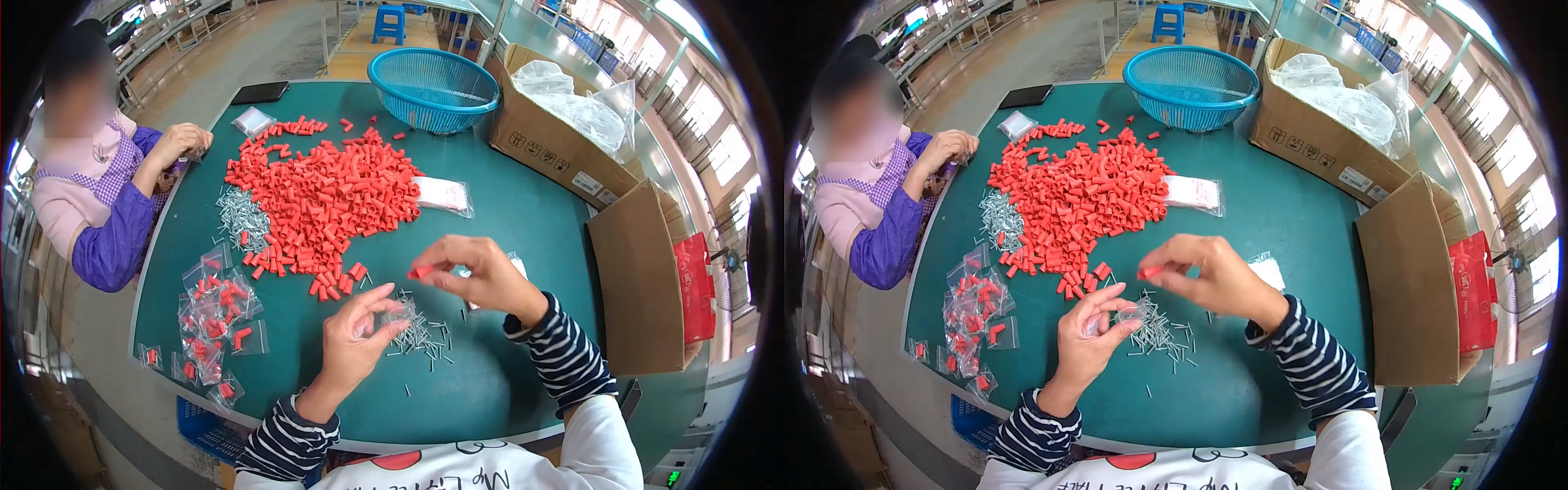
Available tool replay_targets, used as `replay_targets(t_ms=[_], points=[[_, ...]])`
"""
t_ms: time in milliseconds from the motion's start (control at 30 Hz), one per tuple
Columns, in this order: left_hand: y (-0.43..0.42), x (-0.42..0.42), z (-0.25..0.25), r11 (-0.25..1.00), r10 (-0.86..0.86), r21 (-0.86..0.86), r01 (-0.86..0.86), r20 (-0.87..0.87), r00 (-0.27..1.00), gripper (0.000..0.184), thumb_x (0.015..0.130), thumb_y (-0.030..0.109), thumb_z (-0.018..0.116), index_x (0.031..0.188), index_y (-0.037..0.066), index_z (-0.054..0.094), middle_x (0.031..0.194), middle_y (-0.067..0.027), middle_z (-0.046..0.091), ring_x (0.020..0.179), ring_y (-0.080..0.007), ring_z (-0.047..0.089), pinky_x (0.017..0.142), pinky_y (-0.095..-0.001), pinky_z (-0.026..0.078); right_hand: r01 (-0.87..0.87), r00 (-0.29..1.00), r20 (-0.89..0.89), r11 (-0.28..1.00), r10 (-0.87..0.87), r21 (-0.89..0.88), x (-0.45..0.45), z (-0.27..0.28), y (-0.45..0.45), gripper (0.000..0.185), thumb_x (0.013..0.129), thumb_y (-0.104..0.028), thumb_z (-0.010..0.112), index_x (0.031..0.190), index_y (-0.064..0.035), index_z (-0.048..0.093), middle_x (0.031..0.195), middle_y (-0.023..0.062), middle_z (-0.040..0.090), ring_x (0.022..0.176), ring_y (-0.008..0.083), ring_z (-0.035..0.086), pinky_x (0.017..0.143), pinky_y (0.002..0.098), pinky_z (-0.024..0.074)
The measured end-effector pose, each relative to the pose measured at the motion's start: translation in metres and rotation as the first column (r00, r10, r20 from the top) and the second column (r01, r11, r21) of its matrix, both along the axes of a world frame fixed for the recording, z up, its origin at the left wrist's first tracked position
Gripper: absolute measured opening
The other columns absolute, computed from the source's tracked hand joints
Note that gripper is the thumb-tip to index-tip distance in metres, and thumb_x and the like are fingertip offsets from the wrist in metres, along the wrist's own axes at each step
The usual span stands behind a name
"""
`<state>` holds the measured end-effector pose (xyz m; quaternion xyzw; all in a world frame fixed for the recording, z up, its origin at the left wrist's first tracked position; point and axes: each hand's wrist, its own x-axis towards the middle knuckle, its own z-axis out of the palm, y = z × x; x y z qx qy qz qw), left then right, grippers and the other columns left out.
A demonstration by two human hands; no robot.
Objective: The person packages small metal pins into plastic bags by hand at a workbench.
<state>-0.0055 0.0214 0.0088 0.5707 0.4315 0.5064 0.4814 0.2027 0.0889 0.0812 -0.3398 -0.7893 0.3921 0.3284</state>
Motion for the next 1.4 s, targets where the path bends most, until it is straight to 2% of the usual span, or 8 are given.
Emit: replay_targets(t_ms=[167,500,667,900,1000,1100,1200,1400], points=[[-0.003,0.005,0.002,1.0,0.0,0.014,-0.001,0.054,0.999,0.053,0.072,-0.006,0.077,0.121,0.0,0.057,0.097,-0.0083,0.07,0.058,0.002,0.037,0.051,-0.014,0.031,-0.158,0.987,0.051,0.981,0.153,0.116,-0.006,0.014,-0.02,0.017,0.082,-0.002,0.067,0.098,-0.0012,0.069,0.09,0.0136,0.067,0.08,0.0279,0.064,0.068,0.0348,0.0525],[-0.005,0.005,-0.001,0.991,0.02,0.131,-0.017,-0.026,0.999,0.052,0.072,-0.008,0.076,0.121,0.0,0.058,0.096,-0.0086,0.07,0.057,0.0029,0.038,0.049,-0.0141,0.03,-0.156,0.939,0.335,0.967,0.081,0.202,-0.014,0.02,-0.04,0.017,0.081,-0.004,0.065,0.097,0.0005,0.067,0.083,0.015,0.061,0.072,0.0331,0.062,0.065,0.0397,0.0517],[-0.007,0.004,-0.002,0.971,0.066,0.239,-0.022,-0.18,0.981,0.051,0.07,-0.003,0.079,0.118,0.004,0.062,0.094,-0.0103,0.071,0.067,-0.0107,0.059,0.058,-0.0233,0.048,-0.12,0.921,0.383,0.987,0.069,0.11,-0.021,0.027,-0.045,0.014,0.082,-0.004,0.064,0.095,0.0002,0.064,0.083,0.0148,0.061,0.072,0.0333,0.063,0.064,0.0399,0.052],[-0.009,0.007,0.001,0.986,0.027,0.166,-0.02,-0.039,0.999,0.051,0.069,-0.002,0.079,0.117,0.003,0.062,0.092,-0.0114,0.069,0.081,-0.0174,0.067,0.07,-0.0273,0.053,-0.148,0.975,0.197,0.966,0.105,0.214,-0.017,0.016,-0.04,0.011,0.081,-0.003,0.065,0.091,0.0004,0.062,0.083,0.0141,0.061,0.071,0.033,0.063,0.063,0.0393,0.052],[-0.007,0.007,-0.004,0.969,0.022,0.248,0.009,-0.122,0.992,0.047,0.073,-0.004,0.076,0.118,0.002,0.062,0.095,-0.0135,0.069,0.085,-0.019,0.068,0.072,-0.0278,0.054,-0.093,0.98,0.189,0.984,0.063,0.154,-0.019,0.015,-0.046,0.013,0.08,-0.002,0.066,0.092,-0.0001,0.063,0.083,0.0136,0.062,0.07,0.0321,0.062,0.062,0.0378,0.0513],[-0.01,0.004,0.002,0.977,0.034,0.215,0.011,-0.204,0.978,0.045,0.076,-0.007,0.073,0.118,0.001,0.061,0.1,-0.0142,0.069,0.087,-0.0162,0.067,0.072,-0.0269,0.055,-0.047,0.984,0.178,0.986,0.019,0.16,-0.022,0.009,-0.049,0.015,0.078,-0.001,0.067,0.093,-0.0016,0.064,0.084,0.0128,0.062,0.074,0.0308,0.061,0.066,0.0371,0.0497],[-0.004,0.01,-0.009,0.976,-0.024,0.216,0.006,0.078,0.997,0.052,0.074,-0.011,0.073,0.122,-0.001,0.056,0.103,-0.0113,0.069,0.063,0.0007,0.047,0.052,-0.0153,0.037,-0.018,0.993,0.116,0.966,-0.013,0.258,-0.019,0.003,-0.046,0.018,0.077,0.0,0.066,0.094,-0.0044,0.066,0.092,0.012,0.061,0.083,0.0301,0.059,0.073,0.0379,0.0471],[-0.007,0.006,0.003,0.983,-0.034,0.182,0.032,0.011,0.999,0.051,0.076,-0.01,0.072,0.123,0.0,0.056,0.103,-0.0106,0.07,0.059,0.0021,0.039,0.049,-0.0147,0.032,-0.053,0.964,0.263,0.93,-0.048,0.364,-0.005,-0.001,-0.054,0.033,0.072,0.004,0.063,0.102,-0.0089,0.067,0.11,0.0113,0.057,0.097,0.0298,0.055,0.08,0.038,0.0438]])
